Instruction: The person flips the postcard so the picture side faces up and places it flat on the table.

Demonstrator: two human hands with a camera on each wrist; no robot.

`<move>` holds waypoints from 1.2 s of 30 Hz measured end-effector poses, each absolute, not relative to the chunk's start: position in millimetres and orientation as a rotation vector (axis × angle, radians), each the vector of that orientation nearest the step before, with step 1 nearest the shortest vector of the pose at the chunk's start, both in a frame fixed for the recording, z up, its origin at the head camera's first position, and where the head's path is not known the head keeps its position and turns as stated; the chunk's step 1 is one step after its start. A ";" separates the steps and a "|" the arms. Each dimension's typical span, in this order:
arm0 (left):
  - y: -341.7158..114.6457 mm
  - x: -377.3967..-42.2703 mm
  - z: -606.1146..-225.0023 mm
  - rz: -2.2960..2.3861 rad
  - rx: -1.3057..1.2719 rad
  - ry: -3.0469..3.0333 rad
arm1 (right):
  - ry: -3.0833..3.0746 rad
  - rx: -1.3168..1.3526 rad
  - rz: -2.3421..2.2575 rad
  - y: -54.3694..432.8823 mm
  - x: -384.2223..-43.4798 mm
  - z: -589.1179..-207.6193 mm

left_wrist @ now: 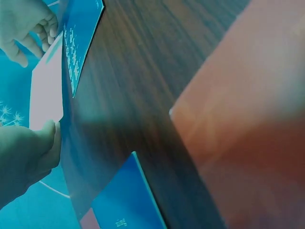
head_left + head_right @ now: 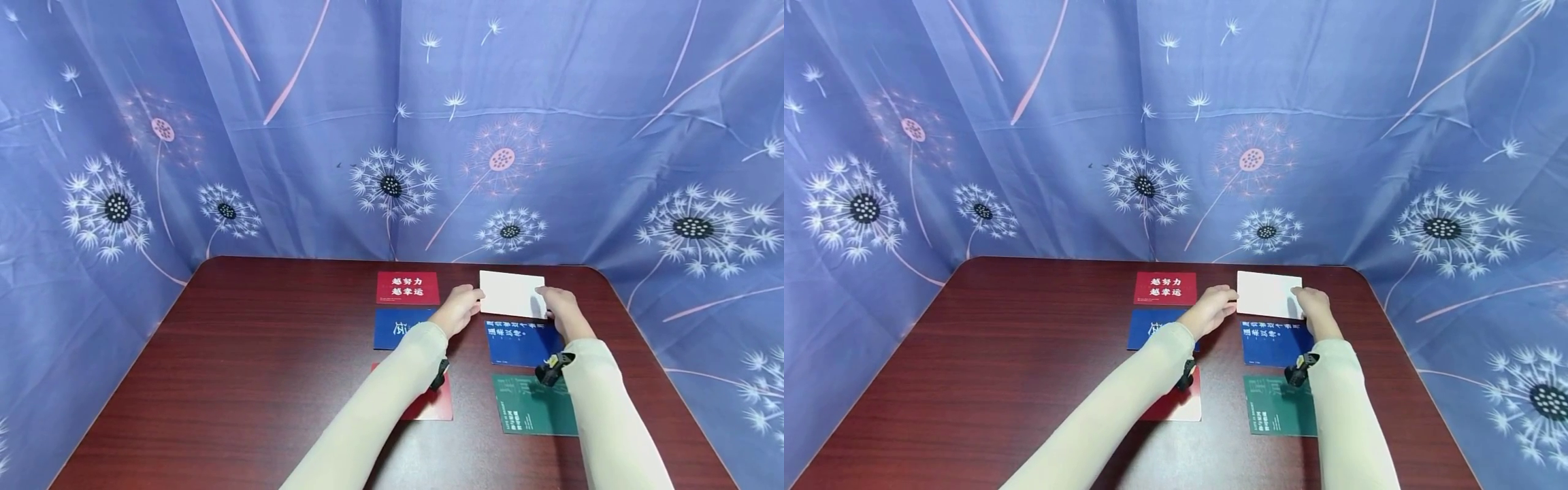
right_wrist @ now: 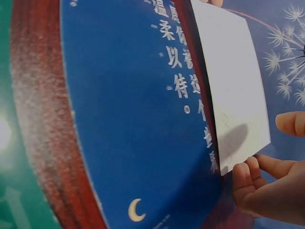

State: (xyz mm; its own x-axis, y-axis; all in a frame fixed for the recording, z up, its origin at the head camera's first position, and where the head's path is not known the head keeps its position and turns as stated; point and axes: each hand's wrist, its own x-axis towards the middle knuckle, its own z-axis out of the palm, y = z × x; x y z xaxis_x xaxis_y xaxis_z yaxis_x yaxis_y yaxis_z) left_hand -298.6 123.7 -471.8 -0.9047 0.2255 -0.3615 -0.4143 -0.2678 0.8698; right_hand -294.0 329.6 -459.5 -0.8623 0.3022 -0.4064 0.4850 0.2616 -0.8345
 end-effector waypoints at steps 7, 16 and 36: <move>124.4 -302.4 -463.4 2.225 -0.174 1.613 | 2.339 0.732 -1.792 326.7 -299.6 -448.8; 128.0 -300.3 -454.5 2.221 -0.108 1.664 | 2.289 0.732 -1.998 317.6 -299.9 -435.4; 127.1 -300.7 -458.1 2.237 -0.126 1.656 | 2.337 0.756 -2.028 318.9 -295.5 -445.6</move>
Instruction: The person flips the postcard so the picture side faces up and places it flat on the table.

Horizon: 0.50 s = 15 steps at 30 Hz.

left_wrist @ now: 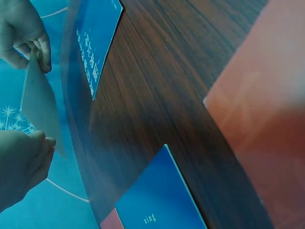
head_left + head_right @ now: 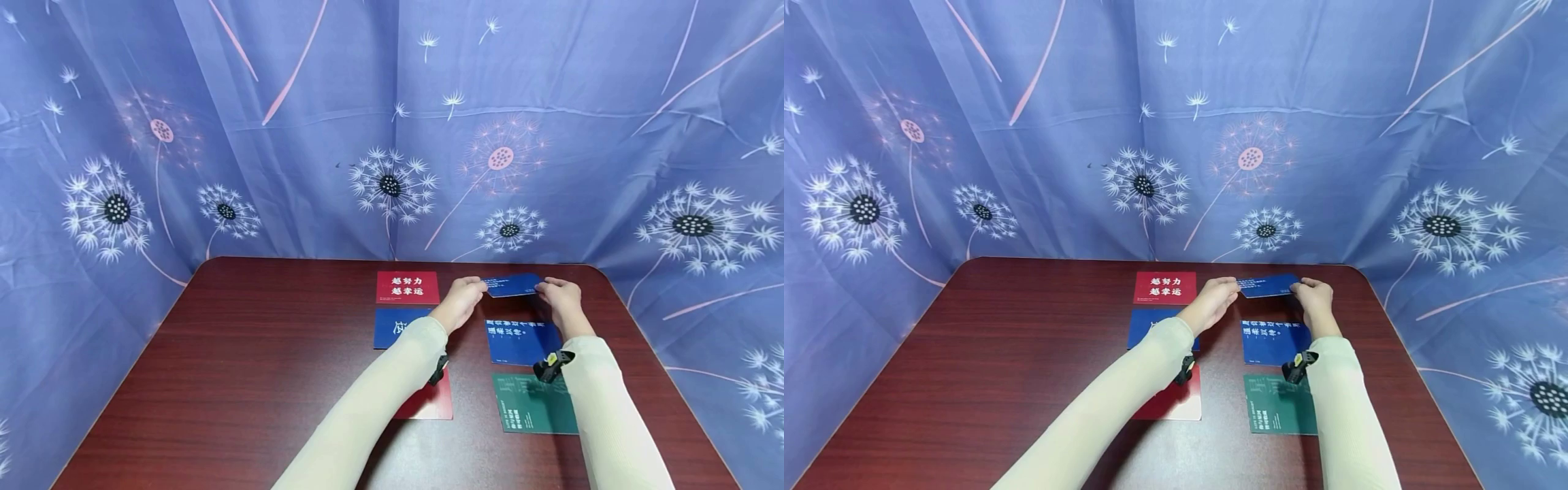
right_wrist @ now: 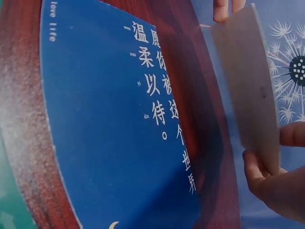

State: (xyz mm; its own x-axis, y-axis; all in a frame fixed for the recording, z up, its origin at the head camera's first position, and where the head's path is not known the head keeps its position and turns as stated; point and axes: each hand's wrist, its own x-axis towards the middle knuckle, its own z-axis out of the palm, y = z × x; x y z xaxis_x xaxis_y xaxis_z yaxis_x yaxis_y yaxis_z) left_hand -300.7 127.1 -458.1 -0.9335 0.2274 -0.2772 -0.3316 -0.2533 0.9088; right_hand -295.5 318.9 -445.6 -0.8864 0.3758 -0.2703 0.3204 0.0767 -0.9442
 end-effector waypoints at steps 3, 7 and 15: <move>127.4 -301.0 -458.0 2.251 -0.115 1.641 | -2.325 -0.778 1.902 319.2 -294.9 -447.5; 129.1 -299.5 -457.0 2.263 -0.107 1.639 | -2.395 -0.817 1.771 319.2 -293.1 -449.6; 132.6 -290.9 -457.5 2.184 -0.105 1.692 | -2.506 -0.834 1.503 315.7 -288.6 -455.5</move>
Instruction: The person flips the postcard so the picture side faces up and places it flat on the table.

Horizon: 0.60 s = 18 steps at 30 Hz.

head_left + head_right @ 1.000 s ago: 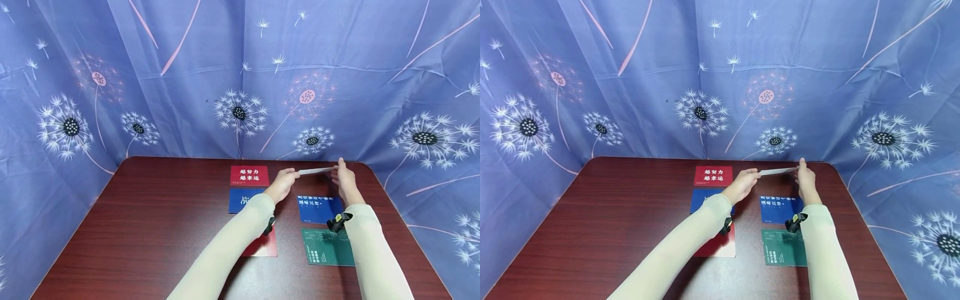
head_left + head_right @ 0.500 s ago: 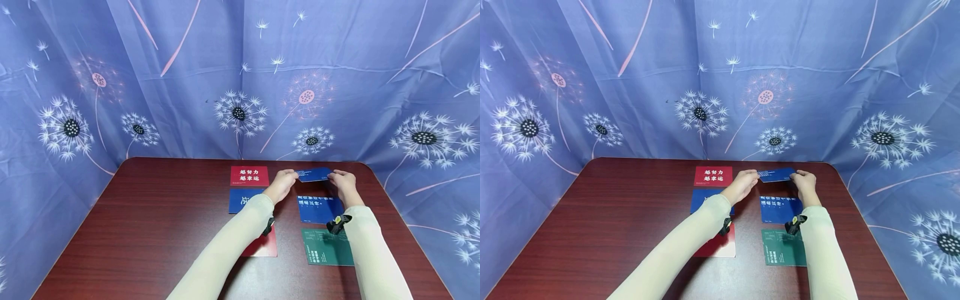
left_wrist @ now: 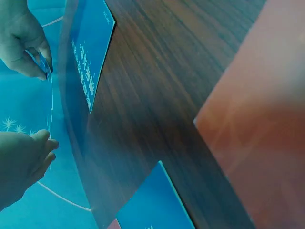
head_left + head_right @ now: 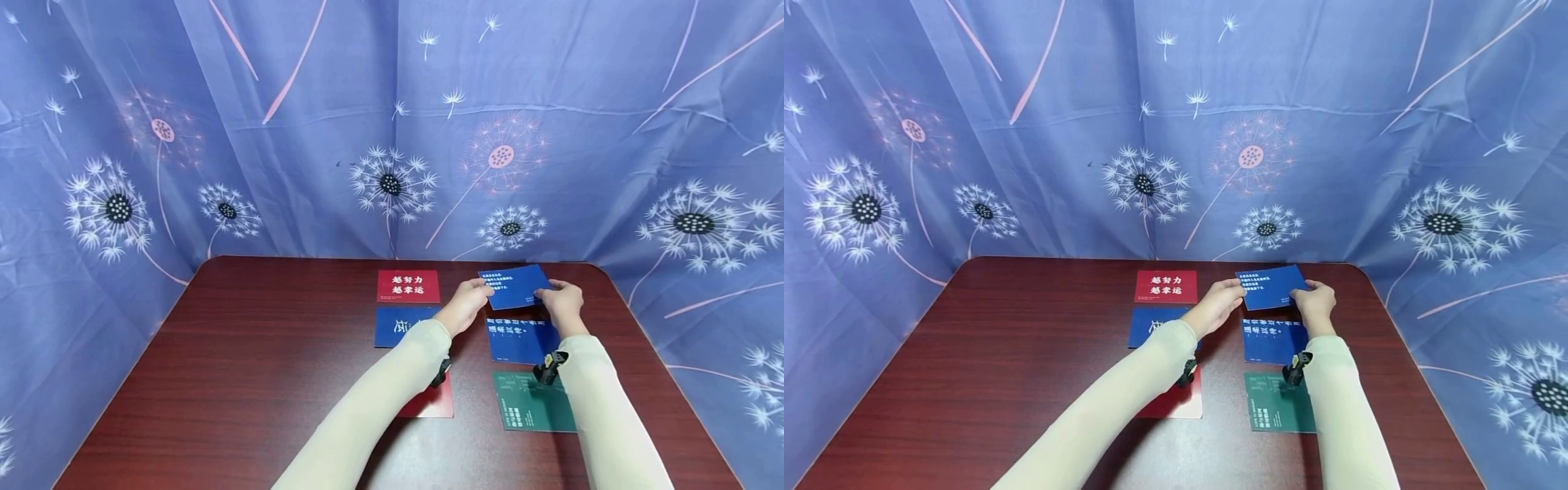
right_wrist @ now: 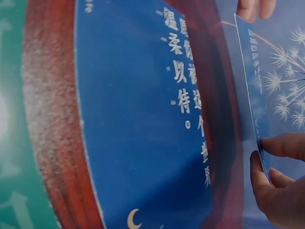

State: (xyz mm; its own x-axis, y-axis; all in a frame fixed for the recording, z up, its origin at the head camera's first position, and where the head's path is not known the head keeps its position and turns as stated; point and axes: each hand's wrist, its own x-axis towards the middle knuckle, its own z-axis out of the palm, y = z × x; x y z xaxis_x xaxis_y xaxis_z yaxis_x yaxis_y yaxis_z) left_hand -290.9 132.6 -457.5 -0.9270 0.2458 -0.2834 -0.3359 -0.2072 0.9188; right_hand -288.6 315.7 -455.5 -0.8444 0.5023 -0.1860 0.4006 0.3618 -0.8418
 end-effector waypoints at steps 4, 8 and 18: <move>135.2 -290.1 -459.9 2.120 -0.099 1.740 | -2.552 -0.808 1.407 315.0 -286.5 -459.4; 135.7 -292.9 -465.0 2.016 -0.083 1.822 | -2.617 -0.800 1.317 314.0 -285.3 -465.4; 132.3 -299.4 -469.7 1.849 -0.011 1.862 | -2.771 -0.767 1.086 315.2 -285.5 -473.6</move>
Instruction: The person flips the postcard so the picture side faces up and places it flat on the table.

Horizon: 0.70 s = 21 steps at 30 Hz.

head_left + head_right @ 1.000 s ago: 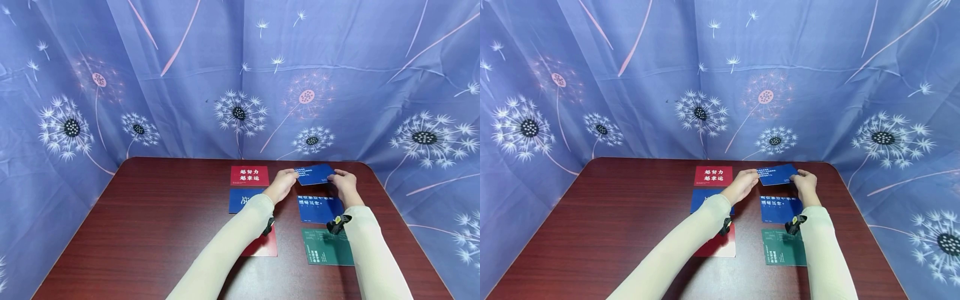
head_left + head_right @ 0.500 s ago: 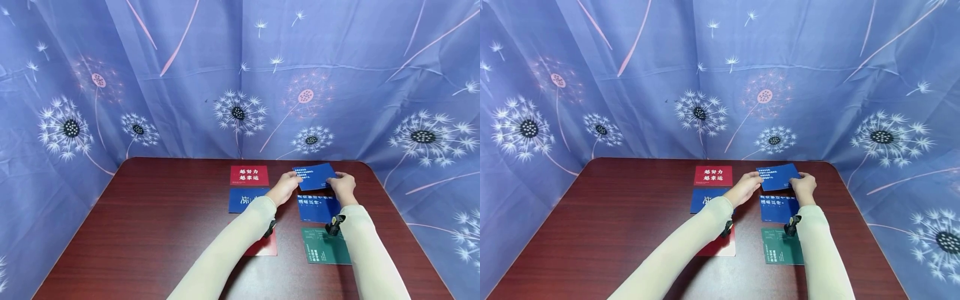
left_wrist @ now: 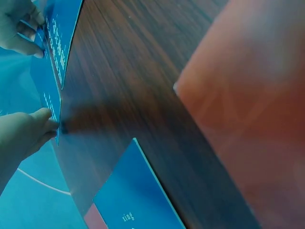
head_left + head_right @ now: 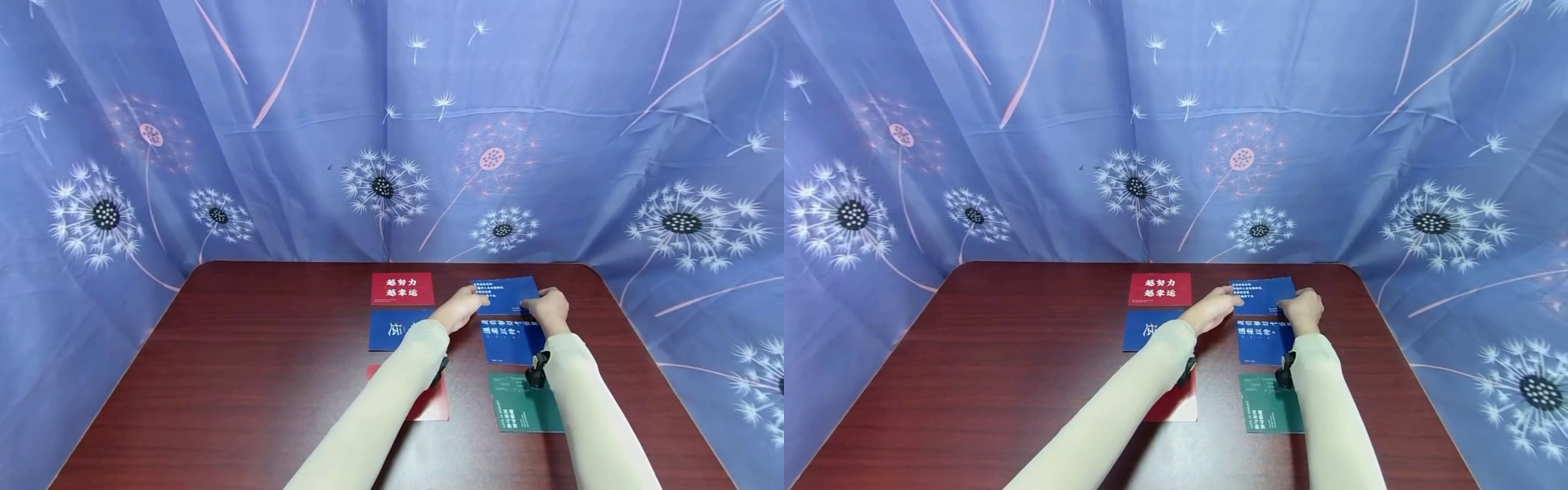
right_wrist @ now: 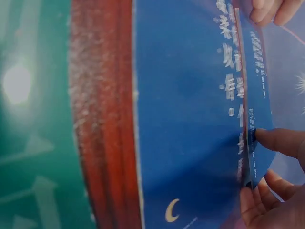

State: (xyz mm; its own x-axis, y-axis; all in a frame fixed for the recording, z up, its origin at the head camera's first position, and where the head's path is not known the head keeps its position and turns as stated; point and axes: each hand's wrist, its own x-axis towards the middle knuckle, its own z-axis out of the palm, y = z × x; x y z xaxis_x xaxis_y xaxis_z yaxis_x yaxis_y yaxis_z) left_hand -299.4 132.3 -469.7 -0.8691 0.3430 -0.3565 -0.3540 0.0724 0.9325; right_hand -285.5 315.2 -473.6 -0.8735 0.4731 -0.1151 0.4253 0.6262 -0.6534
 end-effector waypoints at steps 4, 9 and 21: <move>129.0 -300.3 -470.8 1.840 -0.004 1.859 | -2.796 -0.754 1.044 317.2 -286.9 -476.1; 122.2 -303.4 -471.7 1.855 -0.001 1.860 | -2.801 -0.722 0.989 324.8 -288.0 -478.8; 86.1 -292.0 -439.2 2.030 0.124 1.666 | -2.764 -0.553 0.944 333.5 -279.2 -460.8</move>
State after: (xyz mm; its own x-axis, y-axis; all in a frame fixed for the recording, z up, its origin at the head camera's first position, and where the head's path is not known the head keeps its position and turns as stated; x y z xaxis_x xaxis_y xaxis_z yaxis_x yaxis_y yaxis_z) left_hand -292.0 86.1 -439.2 -0.8671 0.4351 -0.2426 -0.3228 -0.1198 0.9389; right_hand -279.2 333.5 -460.8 -0.9170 0.3969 0.0387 0.2904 0.7311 -0.6174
